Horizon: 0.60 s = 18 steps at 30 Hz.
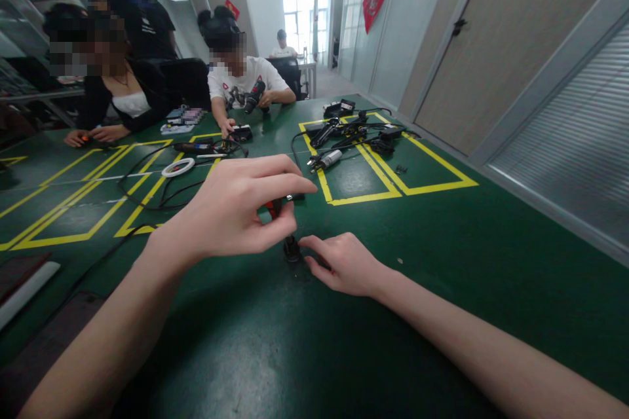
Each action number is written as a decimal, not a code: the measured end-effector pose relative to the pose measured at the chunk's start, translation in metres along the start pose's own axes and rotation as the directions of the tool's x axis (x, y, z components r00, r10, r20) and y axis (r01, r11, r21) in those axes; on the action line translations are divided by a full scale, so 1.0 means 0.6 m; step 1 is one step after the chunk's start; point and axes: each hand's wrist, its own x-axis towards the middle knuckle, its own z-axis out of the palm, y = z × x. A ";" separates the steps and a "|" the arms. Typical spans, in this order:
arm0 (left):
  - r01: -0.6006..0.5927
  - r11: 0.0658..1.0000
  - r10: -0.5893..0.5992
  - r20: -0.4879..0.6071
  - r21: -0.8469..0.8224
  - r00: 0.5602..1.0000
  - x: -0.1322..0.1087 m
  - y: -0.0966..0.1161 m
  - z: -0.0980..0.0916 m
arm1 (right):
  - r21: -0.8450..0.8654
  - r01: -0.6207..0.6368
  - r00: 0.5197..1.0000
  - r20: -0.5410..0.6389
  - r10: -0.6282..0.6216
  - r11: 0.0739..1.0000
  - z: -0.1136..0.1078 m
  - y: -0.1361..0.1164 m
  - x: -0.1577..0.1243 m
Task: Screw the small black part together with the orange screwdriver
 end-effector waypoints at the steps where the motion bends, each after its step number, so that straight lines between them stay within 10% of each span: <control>1: -0.006 1.000 0.006 0.007 0.003 1.000 0.001 0.000 -0.001 | 0.004 0.000 1.000 0.002 0.000 1.000 0.000 0.000 0.000; 18: 0.044 0.999 -0.046 0.082 0.028 0.996 0.001 0.007 -0.008 | 0.015 -0.009 1.000 0.001 0.009 1.000 0.000 0.002 0.000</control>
